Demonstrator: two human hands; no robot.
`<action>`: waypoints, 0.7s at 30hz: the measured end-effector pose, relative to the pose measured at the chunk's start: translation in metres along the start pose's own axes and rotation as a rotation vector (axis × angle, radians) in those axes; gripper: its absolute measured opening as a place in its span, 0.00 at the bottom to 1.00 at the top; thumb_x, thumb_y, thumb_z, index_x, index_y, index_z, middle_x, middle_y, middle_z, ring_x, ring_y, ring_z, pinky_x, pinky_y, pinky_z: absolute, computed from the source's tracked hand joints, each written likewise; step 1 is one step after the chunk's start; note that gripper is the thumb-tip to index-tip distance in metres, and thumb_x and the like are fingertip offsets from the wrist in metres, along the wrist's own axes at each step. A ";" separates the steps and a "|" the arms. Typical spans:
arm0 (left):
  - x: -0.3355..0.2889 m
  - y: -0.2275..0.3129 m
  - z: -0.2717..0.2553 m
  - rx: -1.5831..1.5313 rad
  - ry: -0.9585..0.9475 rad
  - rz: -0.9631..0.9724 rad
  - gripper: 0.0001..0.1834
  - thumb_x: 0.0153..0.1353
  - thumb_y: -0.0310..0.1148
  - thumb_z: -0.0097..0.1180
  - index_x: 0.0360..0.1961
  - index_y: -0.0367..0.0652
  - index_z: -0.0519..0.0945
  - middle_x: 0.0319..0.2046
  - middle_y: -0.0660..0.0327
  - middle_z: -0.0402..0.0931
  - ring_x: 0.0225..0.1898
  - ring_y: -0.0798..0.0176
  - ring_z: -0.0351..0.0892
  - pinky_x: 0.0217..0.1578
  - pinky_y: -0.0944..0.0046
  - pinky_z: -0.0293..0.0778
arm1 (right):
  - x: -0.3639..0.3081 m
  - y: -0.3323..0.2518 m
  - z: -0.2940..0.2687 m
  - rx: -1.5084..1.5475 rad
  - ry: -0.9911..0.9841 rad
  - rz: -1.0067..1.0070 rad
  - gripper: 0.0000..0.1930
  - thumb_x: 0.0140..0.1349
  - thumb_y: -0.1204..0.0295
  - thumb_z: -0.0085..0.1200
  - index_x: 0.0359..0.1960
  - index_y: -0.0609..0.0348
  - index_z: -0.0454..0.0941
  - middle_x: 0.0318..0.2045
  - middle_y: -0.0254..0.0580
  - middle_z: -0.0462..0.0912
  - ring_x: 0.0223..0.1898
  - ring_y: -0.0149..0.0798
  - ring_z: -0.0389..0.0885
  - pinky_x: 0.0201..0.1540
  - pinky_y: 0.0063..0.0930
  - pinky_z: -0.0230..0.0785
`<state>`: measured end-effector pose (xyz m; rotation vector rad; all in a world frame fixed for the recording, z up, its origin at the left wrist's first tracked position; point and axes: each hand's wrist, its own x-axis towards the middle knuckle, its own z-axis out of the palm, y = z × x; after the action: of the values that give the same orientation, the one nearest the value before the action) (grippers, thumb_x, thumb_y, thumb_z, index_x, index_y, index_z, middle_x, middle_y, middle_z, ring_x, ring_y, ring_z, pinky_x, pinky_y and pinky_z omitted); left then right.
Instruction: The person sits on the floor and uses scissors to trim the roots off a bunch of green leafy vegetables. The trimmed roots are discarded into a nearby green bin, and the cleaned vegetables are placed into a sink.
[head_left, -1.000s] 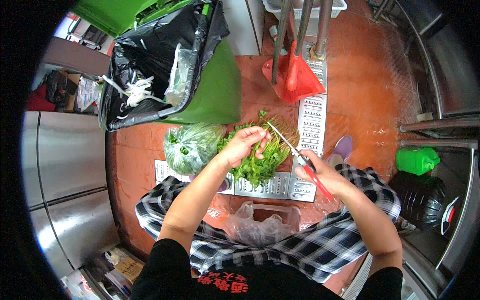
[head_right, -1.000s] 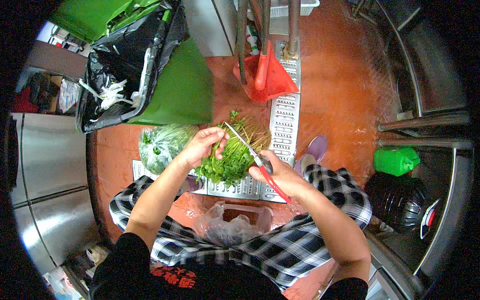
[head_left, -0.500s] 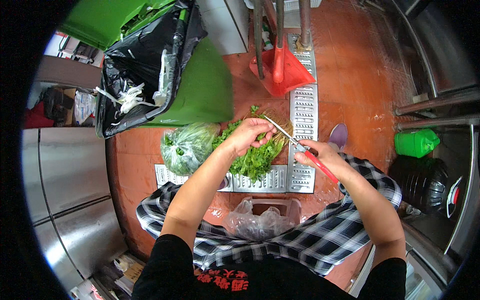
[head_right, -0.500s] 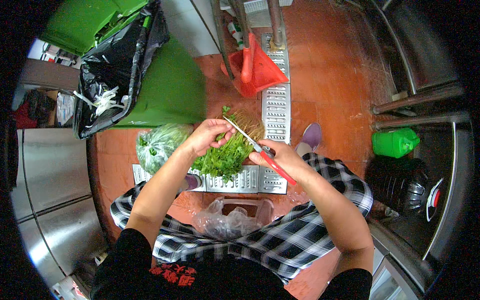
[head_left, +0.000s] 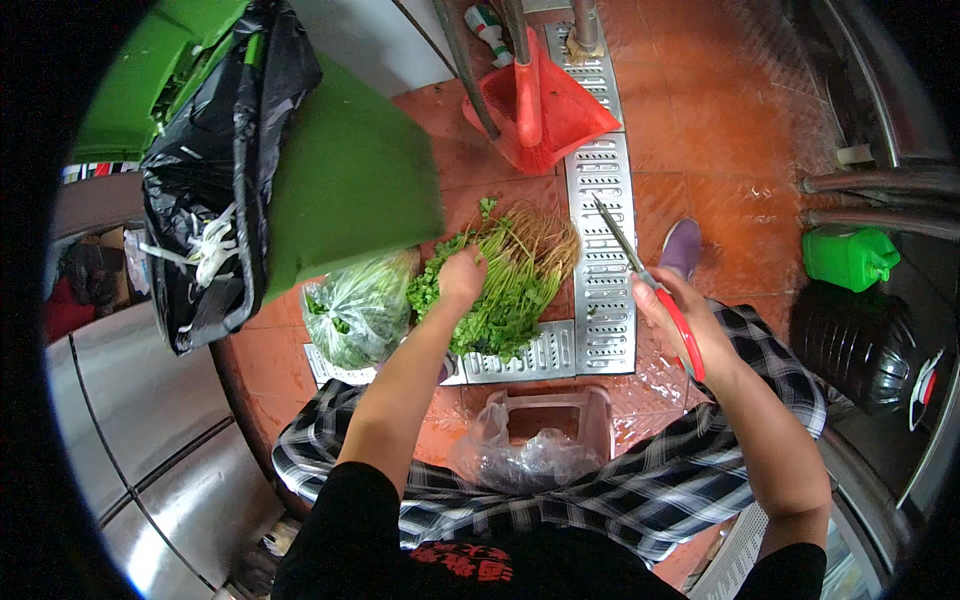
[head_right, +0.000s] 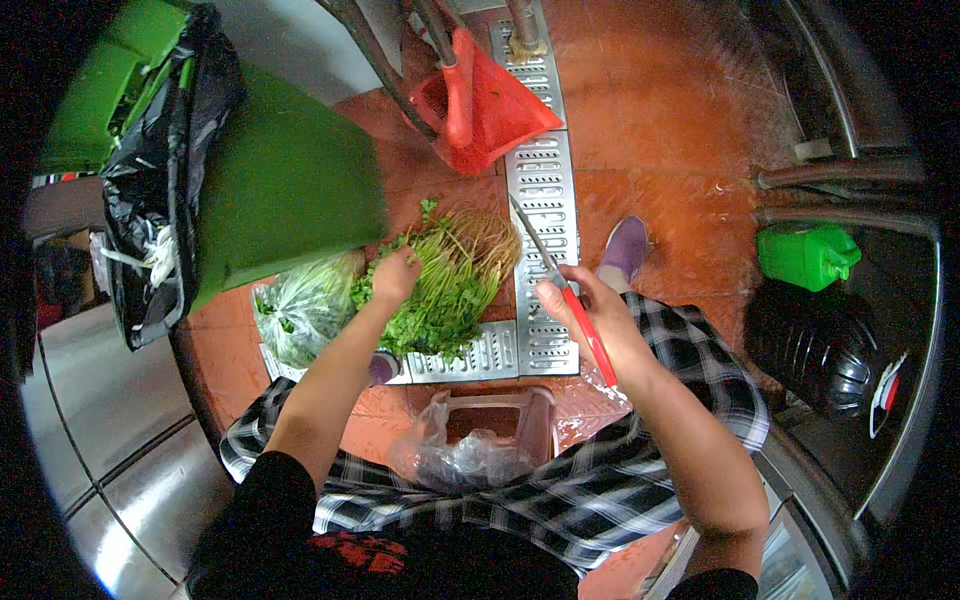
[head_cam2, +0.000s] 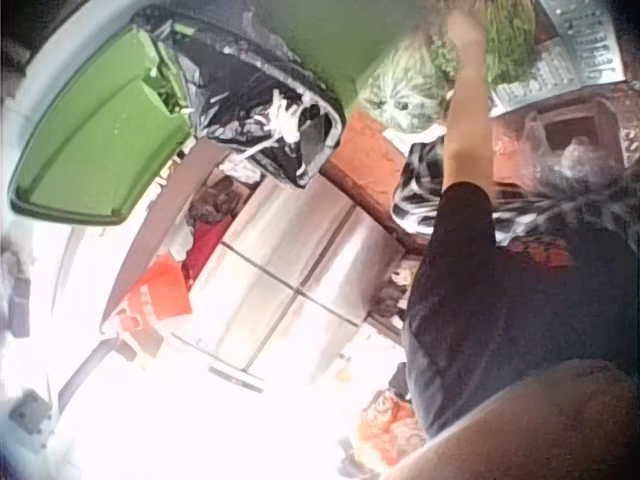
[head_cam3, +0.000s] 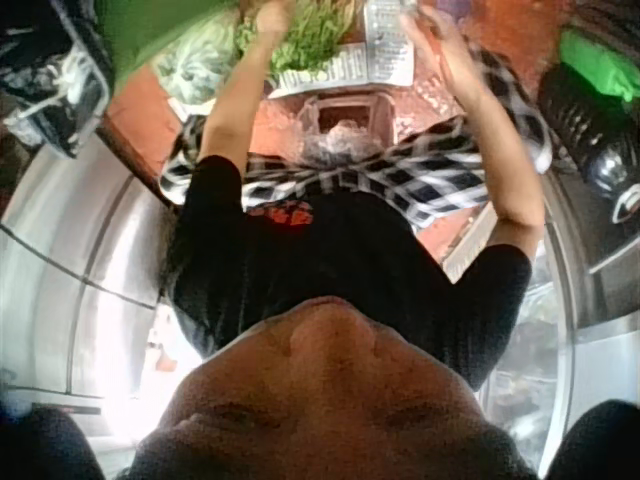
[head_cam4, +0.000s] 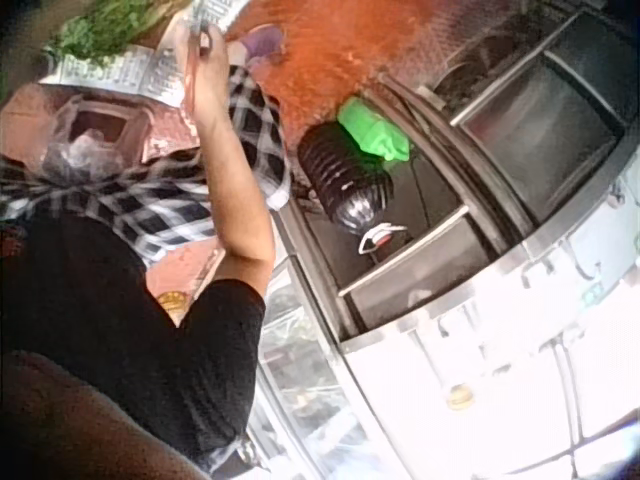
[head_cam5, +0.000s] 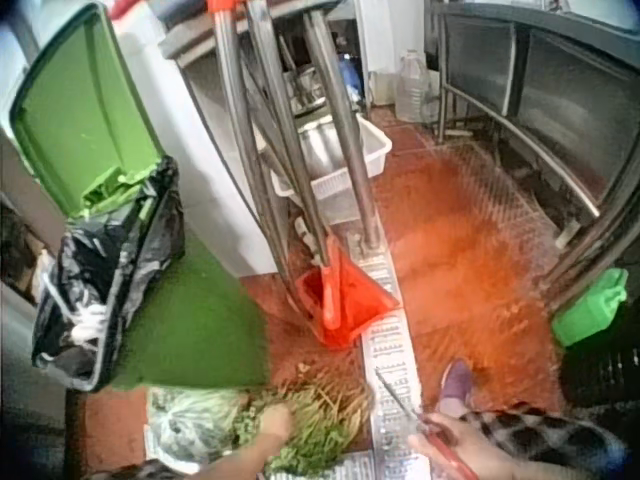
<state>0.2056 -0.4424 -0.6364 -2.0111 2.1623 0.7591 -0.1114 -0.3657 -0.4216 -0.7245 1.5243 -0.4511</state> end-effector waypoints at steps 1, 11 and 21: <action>0.002 0.002 0.015 0.013 0.034 0.027 0.10 0.54 0.35 0.56 0.36 0.43 0.76 0.34 0.52 0.76 0.37 0.47 0.77 0.37 0.51 0.73 | 0.002 0.007 0.001 -0.033 0.007 -0.064 0.35 0.56 0.45 0.56 0.53 0.65 0.68 0.38 0.45 0.78 0.41 0.33 0.73 0.45 0.26 0.66; 0.013 0.000 0.046 -0.018 0.110 0.041 0.16 0.53 0.37 0.57 0.42 0.43 0.78 0.43 0.53 0.74 0.41 0.48 0.76 0.41 0.55 0.73 | 0.005 -0.013 0.015 -0.264 -0.124 -0.011 0.34 0.57 0.47 0.54 0.58 0.59 0.64 0.45 0.50 0.76 0.49 0.41 0.73 0.52 0.30 0.63; -0.045 0.013 -0.109 -0.875 -0.310 0.087 0.17 0.63 0.39 0.54 0.47 0.38 0.77 0.30 0.67 0.77 0.33 0.74 0.71 0.39 0.71 0.69 | -0.008 -0.017 0.041 -0.404 -0.301 -0.043 0.41 0.52 0.38 0.52 0.60 0.54 0.62 0.50 0.54 0.75 0.54 0.47 0.73 0.55 0.35 0.62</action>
<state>0.2273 -0.4460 -0.5200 -1.8718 1.8977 2.1502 -0.0685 -0.3671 -0.4083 -1.0889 1.3263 -0.0553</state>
